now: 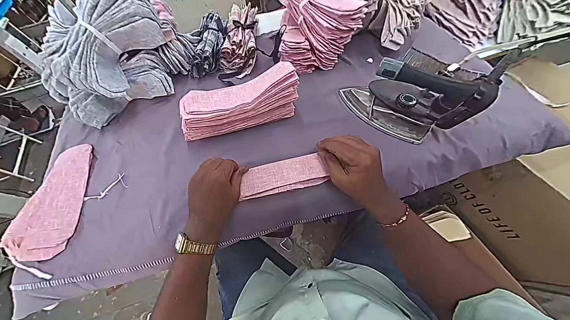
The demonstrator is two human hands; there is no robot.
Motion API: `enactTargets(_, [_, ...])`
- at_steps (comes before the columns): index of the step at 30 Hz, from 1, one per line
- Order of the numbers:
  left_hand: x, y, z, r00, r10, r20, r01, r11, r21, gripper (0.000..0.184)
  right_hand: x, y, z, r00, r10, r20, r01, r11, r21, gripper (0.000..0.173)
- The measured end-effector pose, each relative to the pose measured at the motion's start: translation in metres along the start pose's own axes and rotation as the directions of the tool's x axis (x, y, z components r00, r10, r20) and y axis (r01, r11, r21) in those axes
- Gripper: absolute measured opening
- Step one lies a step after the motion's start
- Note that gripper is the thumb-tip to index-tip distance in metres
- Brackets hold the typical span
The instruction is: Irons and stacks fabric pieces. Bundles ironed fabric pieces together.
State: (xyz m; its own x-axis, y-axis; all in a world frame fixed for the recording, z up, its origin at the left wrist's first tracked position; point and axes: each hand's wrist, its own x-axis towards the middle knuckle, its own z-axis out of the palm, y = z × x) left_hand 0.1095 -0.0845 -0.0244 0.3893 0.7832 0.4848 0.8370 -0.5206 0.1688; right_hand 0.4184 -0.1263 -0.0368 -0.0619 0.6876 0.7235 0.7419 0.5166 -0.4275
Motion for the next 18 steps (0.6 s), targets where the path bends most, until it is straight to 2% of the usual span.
enactTargets(2, [-0.002, 0.001, -0.003, 1.0, 0.019, 0.004, -0.019, 1.0, 0.017, 0.036, -0.004, -0.008, -0.009, 0.99, -0.107, 0.092, 0.098, 0.991, 0.09, 0.023])
enactTargets(3, [-0.004, 0.001, -0.006, 1.0, 0.02, 0.012, -0.02, 1.0, 0.013, 0.037, -0.009, -0.012, -0.011, 0.979, -0.121, 0.162, 0.111, 0.991, 0.074, 0.026])
enactTargets(5, [-0.011, 0.002, -0.014, 0.999, 0.019, 0.044, -0.018, 1.0, -0.018, 0.036, -0.021, -0.011, -0.01, 0.972, -0.038, 0.232, 0.056, 0.996, -0.074, 0.031])
enactTargets(7, [-0.02, -0.001, -0.022, 0.997, 0.013, 0.08, -0.006, 0.996, -0.088, 0.038, -0.025, -0.002, -0.012, 0.976, 0.044, 0.213, -0.022, 0.994, -0.103, 0.032])
enactTargets(11, [-0.034, -0.024, -0.035, 0.988, 0.074, 0.139, -0.019, 0.931, -0.364, 0.04, -0.017, 0.015, -0.026, 0.96, 0.038, 0.278, -0.074, 0.99, 0.122, 0.027])
enactTargets(14, [-0.039, -0.038, -0.033, 0.98, 0.141, 0.138, -0.056, 0.871, -0.488, 0.034, -0.018, 0.018, -0.034, 0.963, -0.042, 0.267, -0.003, 0.986, 0.164, 0.026])
enactTargets(18, [-0.043, -0.036, -0.028, 0.987, 0.135, 0.089, -0.074, 0.865, -0.496, 0.027, -0.027, 0.017, -0.026, 0.976, -0.094, 0.195, 0.071, 0.99, 0.118, 0.021])
